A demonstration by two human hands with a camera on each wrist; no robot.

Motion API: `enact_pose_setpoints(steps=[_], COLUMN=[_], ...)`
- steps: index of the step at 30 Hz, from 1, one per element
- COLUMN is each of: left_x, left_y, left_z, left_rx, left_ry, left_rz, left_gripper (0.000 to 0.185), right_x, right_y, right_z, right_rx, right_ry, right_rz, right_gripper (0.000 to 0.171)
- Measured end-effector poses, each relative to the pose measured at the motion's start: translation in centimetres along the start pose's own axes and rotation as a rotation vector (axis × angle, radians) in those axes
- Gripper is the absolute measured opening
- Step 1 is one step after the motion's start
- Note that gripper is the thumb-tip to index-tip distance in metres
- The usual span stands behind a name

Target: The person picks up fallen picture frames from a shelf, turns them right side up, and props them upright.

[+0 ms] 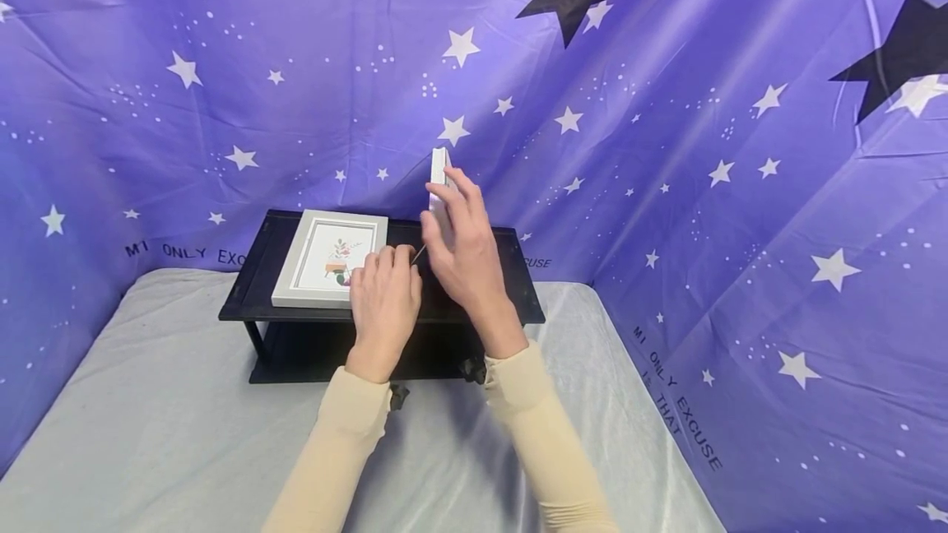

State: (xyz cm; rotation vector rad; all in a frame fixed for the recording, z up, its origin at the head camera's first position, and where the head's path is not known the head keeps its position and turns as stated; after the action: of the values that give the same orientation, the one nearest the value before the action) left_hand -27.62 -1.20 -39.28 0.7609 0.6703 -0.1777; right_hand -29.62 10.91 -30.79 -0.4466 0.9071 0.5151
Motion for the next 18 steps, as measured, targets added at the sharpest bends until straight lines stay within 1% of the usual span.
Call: enact_pose_setpoints(steps=[3, 5, 8, 11, 13, 15, 18], left_x=[0.2, 0.3, 0.8, 1.4, 1.7, 2.0, 2.1], left_y=[0.3, 0.7, 1.5, 2.5, 3.0, 3.4, 3.6], left_z=[0.4, 0.7, 1.1, 1.3, 1.2, 1.1, 0.7], left_rx=[0.121, 0.238, 0.426, 0.586, 0.654, 0.685, 0.68], left_ry=[0.013, 0.02, 0.021, 0.004, -0.019, -0.04, -0.064], left_rz=[0.027, 0.055, 0.109, 0.133, 0.139, 0.143, 0.166], left_gripper=[0.027, 0.028, 0.031, 0.045, 0.055, 0.063, 0.07], right_x=[-0.2, -0.3, -0.4, -0.4, -0.5, -0.5, -0.5], right_y=[1.5, 2.8, 4.7, 6.4, 7.3, 8.1, 9.0], right_z=[0.5, 0.8, 0.8, 0.2, -0.5, -1.4, -2.6], right_rx=[-0.019, -0.026, -0.074, -0.144, -0.181, -0.19, -0.185], right_ry=[0.034, 0.037, -0.008, -0.108, -0.186, -0.271, -0.387], right_rz=[-0.052, -0.109, -0.226, -0.362, -0.443, -0.499, -0.551], right_gripper=[0.036, 0.039, 0.042, 0.046, 0.051, 0.056, 0.062])
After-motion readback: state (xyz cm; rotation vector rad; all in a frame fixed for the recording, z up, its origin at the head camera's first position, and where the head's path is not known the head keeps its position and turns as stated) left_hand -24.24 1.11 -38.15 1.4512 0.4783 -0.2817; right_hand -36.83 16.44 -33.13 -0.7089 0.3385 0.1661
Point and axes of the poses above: each hand's wrist, its own x-axis away from the middle knuckle, its own z-axis out of the back of the hand, y = z × x, the point moved 3 cm from there along -x, towards the middle knuckle, and after that the axes turned 15 degrees about x, right-handed, at the moved point
